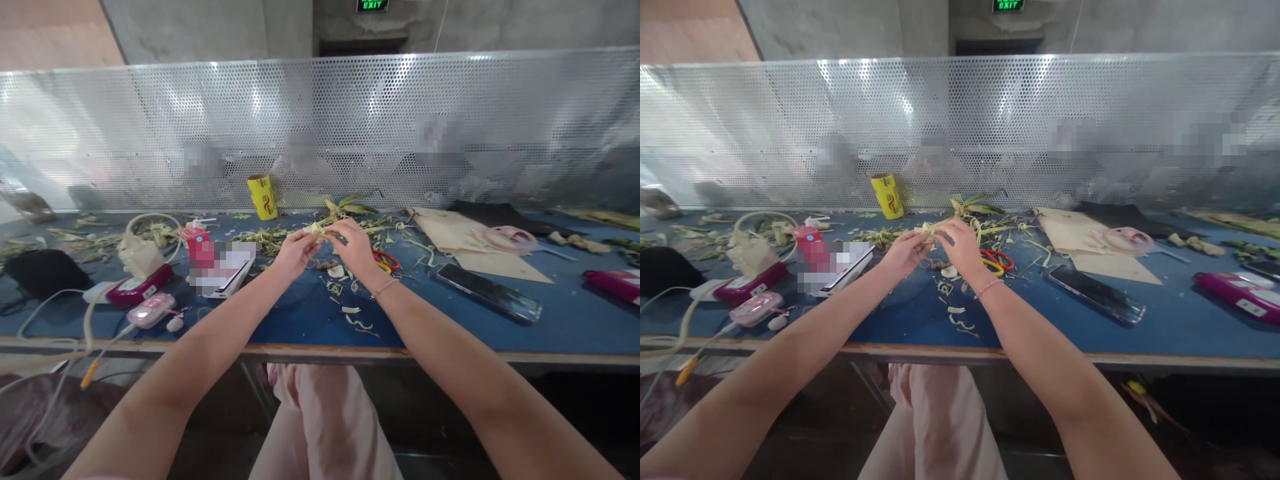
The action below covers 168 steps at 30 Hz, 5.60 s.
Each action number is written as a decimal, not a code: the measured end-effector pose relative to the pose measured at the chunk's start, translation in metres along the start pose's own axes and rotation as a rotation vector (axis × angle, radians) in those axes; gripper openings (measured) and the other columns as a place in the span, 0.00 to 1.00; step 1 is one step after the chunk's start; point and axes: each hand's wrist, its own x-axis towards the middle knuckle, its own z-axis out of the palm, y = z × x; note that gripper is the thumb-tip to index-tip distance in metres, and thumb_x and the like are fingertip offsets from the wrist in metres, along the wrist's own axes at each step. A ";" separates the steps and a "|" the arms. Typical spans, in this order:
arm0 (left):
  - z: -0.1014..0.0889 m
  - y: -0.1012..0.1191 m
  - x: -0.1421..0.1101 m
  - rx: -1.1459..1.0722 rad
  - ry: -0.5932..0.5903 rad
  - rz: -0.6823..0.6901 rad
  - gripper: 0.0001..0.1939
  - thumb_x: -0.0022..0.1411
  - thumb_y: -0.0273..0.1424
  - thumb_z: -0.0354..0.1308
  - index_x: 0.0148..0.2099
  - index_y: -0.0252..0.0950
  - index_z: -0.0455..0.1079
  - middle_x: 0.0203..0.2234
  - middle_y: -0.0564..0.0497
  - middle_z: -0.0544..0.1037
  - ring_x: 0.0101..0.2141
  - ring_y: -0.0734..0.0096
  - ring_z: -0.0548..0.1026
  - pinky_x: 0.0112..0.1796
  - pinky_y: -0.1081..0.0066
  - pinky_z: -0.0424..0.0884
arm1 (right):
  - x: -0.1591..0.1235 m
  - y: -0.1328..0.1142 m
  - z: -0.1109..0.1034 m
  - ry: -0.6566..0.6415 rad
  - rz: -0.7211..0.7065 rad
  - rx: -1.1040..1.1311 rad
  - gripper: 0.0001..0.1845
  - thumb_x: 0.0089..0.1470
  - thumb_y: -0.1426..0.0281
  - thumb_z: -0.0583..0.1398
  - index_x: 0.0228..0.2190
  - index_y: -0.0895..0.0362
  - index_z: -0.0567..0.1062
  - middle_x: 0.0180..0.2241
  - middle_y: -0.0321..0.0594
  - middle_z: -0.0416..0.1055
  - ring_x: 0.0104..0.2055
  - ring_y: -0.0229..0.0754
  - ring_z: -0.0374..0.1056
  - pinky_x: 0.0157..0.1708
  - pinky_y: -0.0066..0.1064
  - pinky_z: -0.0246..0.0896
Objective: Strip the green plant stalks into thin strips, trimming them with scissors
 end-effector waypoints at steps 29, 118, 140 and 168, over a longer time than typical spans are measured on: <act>0.002 0.001 0.000 -0.019 0.053 -0.024 0.04 0.51 0.24 0.61 0.28 0.31 0.67 0.19 0.54 0.74 0.24 0.80 0.74 0.29 0.79 0.68 | -0.002 0.004 -0.005 -0.060 -0.200 -0.078 0.10 0.55 0.69 0.55 0.36 0.56 0.76 0.36 0.45 0.71 0.41 0.43 0.67 0.44 0.39 0.65; -0.010 -0.003 0.003 0.271 -0.103 0.077 0.17 0.38 0.33 0.68 0.29 0.30 0.66 0.19 0.54 0.73 0.22 0.80 0.71 0.27 0.77 0.67 | 0.000 -0.001 0.008 -0.161 0.552 0.199 0.18 0.55 0.57 0.49 0.20 0.54 0.61 0.18 0.34 0.60 0.23 0.39 0.62 0.27 0.32 0.59; -0.008 -0.004 0.001 0.294 -0.188 0.076 0.18 0.38 0.34 0.68 0.31 0.31 0.68 0.21 0.55 0.73 0.22 0.81 0.71 0.26 0.78 0.67 | -0.001 0.010 0.012 -0.287 0.709 0.554 0.14 0.51 0.59 0.54 0.22 0.56 0.65 0.17 0.30 0.56 0.15 0.30 0.52 0.15 0.26 0.50; -0.005 0.005 -0.001 0.172 -0.149 -0.207 0.06 0.46 0.22 0.63 0.28 0.31 0.67 0.17 0.55 0.70 0.22 0.79 0.73 0.25 0.80 0.69 | 0.004 -0.004 -0.005 -0.173 0.307 0.330 0.13 0.55 0.61 0.53 0.30 0.55 0.72 0.35 0.40 0.74 0.31 0.39 0.65 0.29 0.30 0.57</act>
